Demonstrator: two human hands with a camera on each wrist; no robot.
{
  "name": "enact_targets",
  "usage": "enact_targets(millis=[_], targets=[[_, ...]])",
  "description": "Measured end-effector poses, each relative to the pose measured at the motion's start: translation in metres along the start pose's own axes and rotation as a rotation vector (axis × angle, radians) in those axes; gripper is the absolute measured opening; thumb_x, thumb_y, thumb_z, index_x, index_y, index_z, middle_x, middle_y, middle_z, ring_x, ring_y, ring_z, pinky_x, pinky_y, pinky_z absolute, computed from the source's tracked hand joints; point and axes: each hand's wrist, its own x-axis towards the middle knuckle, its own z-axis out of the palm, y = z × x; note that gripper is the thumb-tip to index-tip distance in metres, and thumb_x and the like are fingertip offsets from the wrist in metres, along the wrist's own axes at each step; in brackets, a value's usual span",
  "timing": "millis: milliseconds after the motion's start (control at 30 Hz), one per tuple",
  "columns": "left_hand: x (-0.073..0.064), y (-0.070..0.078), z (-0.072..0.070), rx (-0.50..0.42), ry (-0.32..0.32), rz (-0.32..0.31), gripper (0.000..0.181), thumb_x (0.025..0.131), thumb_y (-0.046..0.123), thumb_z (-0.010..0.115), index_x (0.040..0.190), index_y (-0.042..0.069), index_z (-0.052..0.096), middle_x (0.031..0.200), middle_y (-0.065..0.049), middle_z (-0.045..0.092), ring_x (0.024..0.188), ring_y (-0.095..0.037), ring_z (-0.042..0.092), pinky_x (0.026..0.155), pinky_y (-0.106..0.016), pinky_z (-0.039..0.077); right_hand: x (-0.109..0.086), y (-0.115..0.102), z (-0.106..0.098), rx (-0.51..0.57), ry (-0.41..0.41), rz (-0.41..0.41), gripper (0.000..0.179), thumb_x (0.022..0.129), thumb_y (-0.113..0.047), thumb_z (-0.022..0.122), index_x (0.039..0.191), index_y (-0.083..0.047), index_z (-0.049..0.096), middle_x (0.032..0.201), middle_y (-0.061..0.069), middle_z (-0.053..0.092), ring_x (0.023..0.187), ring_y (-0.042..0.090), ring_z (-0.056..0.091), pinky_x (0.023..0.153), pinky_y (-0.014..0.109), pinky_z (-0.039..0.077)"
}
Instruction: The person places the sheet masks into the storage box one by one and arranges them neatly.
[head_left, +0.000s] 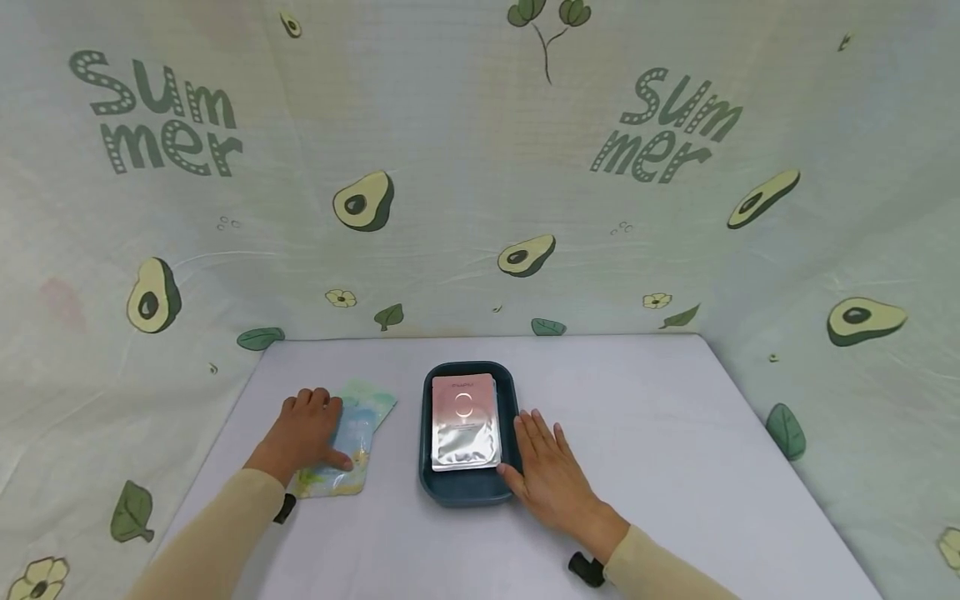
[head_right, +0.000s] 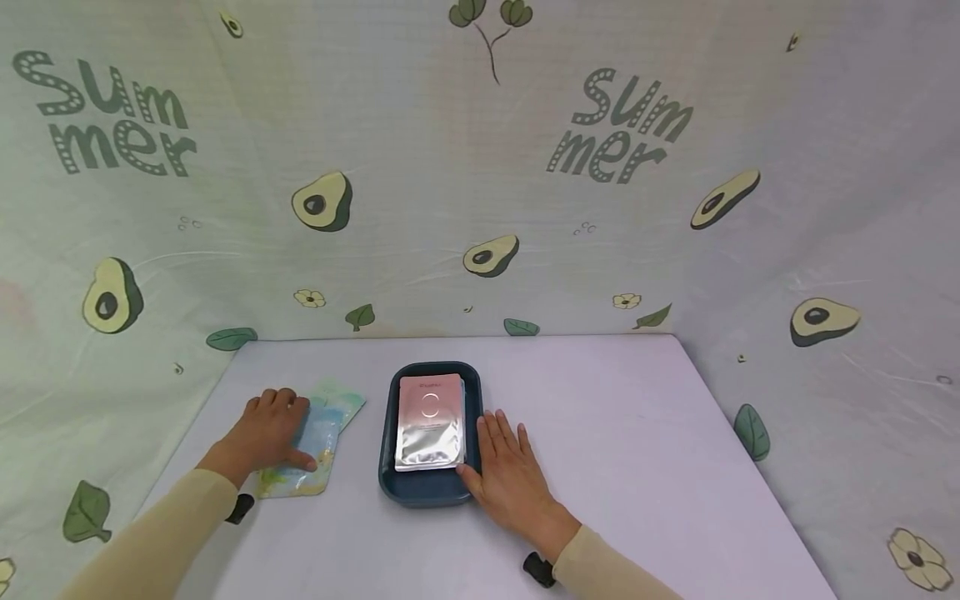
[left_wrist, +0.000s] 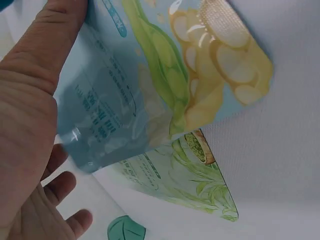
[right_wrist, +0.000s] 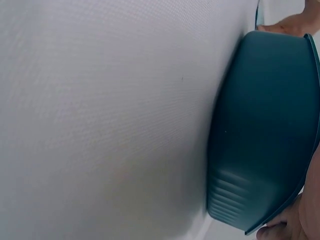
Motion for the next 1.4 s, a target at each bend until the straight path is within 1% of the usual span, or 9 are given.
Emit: enact_targets(millis=[133, 233, 400, 567, 767, 900, 1067, 1200, 1400], targets=[[0.001, 0.002, -0.003, 0.028, 0.079, -0.037, 0.109, 0.059, 0.069, 0.095, 0.124, -0.006, 0.050, 0.120, -0.027, 0.055, 0.120, -0.052, 0.049, 0.104, -0.073, 0.038, 0.000, 0.000, -0.001, -0.005, -0.005, -0.001, 0.079, 0.110, -0.053, 0.047, 0.161, 0.007, 0.034, 0.169, 0.024, 0.033, 0.160, 0.039, 0.025, 0.127, 0.065, 0.023], [0.004, 0.005, -0.012, 0.062, 0.182, -0.056, 0.102, 0.058, 0.062, 0.099, 0.115, -0.005, 0.048, 0.106, -0.023, 0.055, 0.110, -0.050, 0.053, 0.101, -0.071, 0.041, 0.000, 0.000, -0.002, -0.005, -0.004, -0.003, 0.079, 0.110, -0.053, 0.047, 0.161, 0.007, 0.034, 0.169, 0.024, 0.033, 0.160, 0.039, 0.026, 0.127, 0.065, 0.024], [0.006, 0.010, -0.024, 0.108, 0.382, -0.075, 0.088, 0.062, 0.046, 0.103, 0.105, -0.003, 0.044, 0.088, -0.017, 0.048, 0.085, -0.040, 0.053, 0.083, -0.058, 0.049, 0.001, 0.001, -0.003, -0.005, -0.002, -0.004, 0.079, 0.110, -0.052, 0.047, 0.161, 0.007, 0.035, 0.169, 0.024, 0.033, 0.160, 0.040, 0.026, 0.126, 0.065, 0.024], [0.004, 0.017, -0.032, 0.066, 0.446, -0.092, 0.077, 0.069, 0.030, 0.102, 0.106, -0.003, 0.043, 0.089, -0.018, 0.046, 0.078, -0.036, 0.049, 0.064, -0.049, 0.049, 0.001, 0.002, -0.003, -0.010, -0.008, -0.005, 0.079, 0.111, -0.053, 0.046, 0.161, 0.007, 0.034, 0.169, 0.024, 0.032, 0.160, 0.040, 0.026, 0.126, 0.066, 0.024], [-0.002, 0.022, -0.038, -0.012, 0.422, -0.103, 0.063, 0.080, 0.014, 0.094, 0.116, -0.007, 0.046, 0.098, -0.023, 0.050, 0.087, -0.038, 0.052, 0.066, -0.049, 0.055, 0.001, 0.002, -0.003, -0.008, -0.003, 0.004, 0.079, 0.110, -0.053, 0.046, 0.161, 0.007, 0.034, 0.169, 0.024, 0.033, 0.160, 0.040, 0.026, 0.126, 0.066, 0.024], [-0.007, 0.026, -0.039, -0.055, 0.382, -0.107, 0.041, 0.092, -0.003, 0.077, 0.120, -0.009, 0.047, 0.102, -0.025, 0.049, 0.088, -0.038, 0.050, 0.065, -0.047, 0.056, 0.001, 0.002, -0.003, -0.007, 0.002, 0.000, 0.079, 0.110, -0.052, 0.047, 0.160, 0.007, 0.035, 0.168, 0.024, 0.034, 0.160, 0.040, 0.027, 0.126, 0.066, 0.025], [-0.011, 0.029, -0.039, -0.064, 0.384, -0.090, 0.020, 0.097, -0.014, 0.061, 0.114, -0.010, 0.051, 0.102, -0.025, 0.049, 0.088, -0.037, 0.050, 0.063, -0.047, 0.057, 0.001, 0.002, -0.002, -0.005, 0.004, 0.001, 0.079, 0.110, -0.053, 0.048, 0.160, 0.007, 0.035, 0.168, 0.024, 0.034, 0.160, 0.040, 0.027, 0.126, 0.066, 0.025], [-0.012, 0.030, -0.040, -0.096, 0.374, -0.126, 0.022, 0.097, -0.011, 0.063, 0.118, -0.005, 0.058, 0.111, -0.028, 0.050, 0.092, -0.042, 0.051, 0.064, -0.049, 0.057, 0.001, 0.002, -0.001, 0.001, 0.003, 0.002, 0.079, 0.110, -0.052, 0.048, 0.161, 0.007, 0.035, 0.169, 0.024, 0.033, 0.160, 0.040, 0.027, 0.126, 0.066, 0.025], [-0.014, 0.027, -0.038, -0.238, 0.321, -0.228, 0.036, 0.097, -0.005, 0.066, 0.131, 0.003, 0.056, 0.120, -0.032, 0.044, 0.086, -0.042, 0.054, 0.061, -0.050, 0.053, 0.000, 0.003, 0.002, 0.002, 0.001, -0.001, 0.079, 0.110, -0.052, 0.048, 0.161, 0.007, 0.034, 0.169, 0.024, 0.033, 0.160, 0.040, 0.026, 0.126, 0.066, 0.024]])
